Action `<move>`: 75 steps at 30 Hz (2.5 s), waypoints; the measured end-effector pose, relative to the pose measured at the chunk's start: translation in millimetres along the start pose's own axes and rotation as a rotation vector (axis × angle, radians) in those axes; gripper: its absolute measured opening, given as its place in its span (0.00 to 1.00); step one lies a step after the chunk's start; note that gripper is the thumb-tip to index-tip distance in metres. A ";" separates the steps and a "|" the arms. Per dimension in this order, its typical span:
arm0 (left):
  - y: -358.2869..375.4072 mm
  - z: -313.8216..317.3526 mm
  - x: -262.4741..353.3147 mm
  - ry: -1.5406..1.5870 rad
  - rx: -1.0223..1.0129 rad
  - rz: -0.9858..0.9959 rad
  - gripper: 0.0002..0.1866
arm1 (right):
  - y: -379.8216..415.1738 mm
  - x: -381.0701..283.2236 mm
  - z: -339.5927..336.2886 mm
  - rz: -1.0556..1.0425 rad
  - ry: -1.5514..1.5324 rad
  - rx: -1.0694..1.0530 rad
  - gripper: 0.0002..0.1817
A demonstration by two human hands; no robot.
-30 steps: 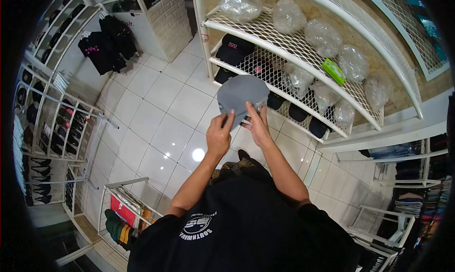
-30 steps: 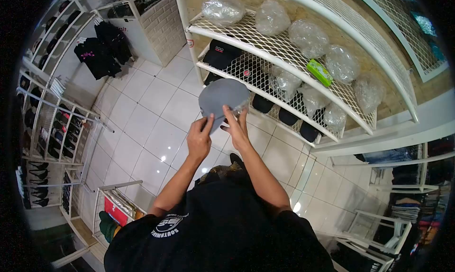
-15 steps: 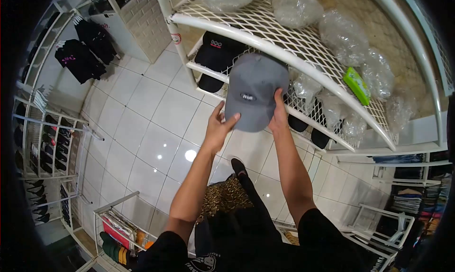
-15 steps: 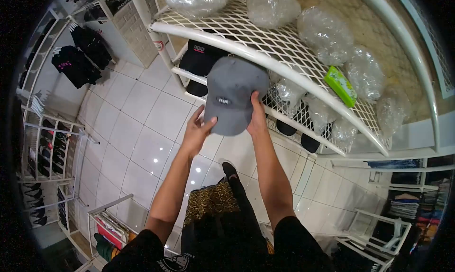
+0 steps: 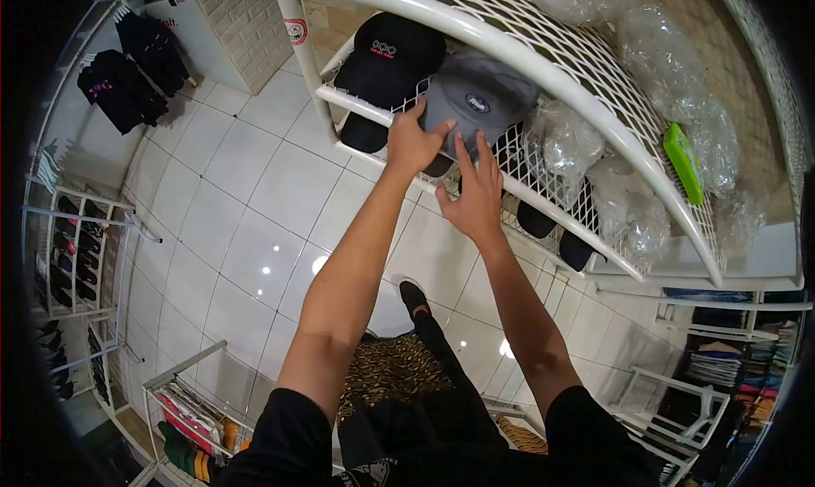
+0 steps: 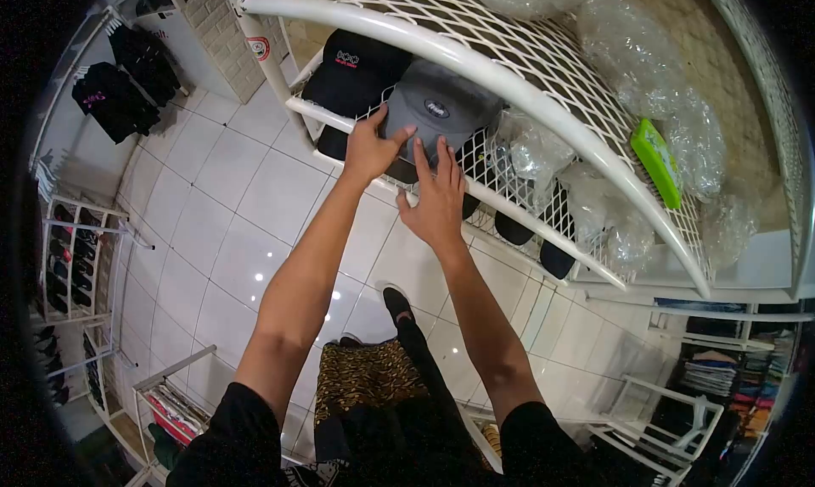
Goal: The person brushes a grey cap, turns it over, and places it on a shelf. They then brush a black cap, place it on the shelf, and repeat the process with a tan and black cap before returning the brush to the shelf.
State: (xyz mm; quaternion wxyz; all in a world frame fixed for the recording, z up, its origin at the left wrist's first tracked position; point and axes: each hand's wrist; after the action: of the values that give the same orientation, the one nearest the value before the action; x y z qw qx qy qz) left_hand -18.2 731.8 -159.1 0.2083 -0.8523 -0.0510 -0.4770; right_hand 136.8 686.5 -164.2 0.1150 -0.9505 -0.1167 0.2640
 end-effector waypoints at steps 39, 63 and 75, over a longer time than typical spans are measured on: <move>353.9 -50.7 -27.5 0.184 0.162 -0.468 0.33 | 234.3 -64.0 -14.8 0.253 -0.392 -0.378 0.34; 706.5 -115.2 222.2 -0.031 1.343 -0.908 0.23 | 435.4 -165.7 -84.0 -0.745 -0.457 -1.711 0.19; 861.8 -127.8 211.7 -0.071 1.715 -0.946 0.22 | 617.0 -243.8 -98.1 -1.020 -0.229 -1.945 0.16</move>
State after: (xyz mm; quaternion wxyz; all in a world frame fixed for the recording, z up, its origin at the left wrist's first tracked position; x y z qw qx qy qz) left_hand 241.0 -126.0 -188.1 0.5428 -0.3172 -0.7231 -0.2863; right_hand 84.9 18.3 -139.5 -0.5980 -0.4453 -0.6630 0.0677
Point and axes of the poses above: each hand's wrist, its own y-axis away from the middle knuckle, its own z-axis out of the palm, x = y × z, and after that the axes turned 15 degrees about z, right-handed
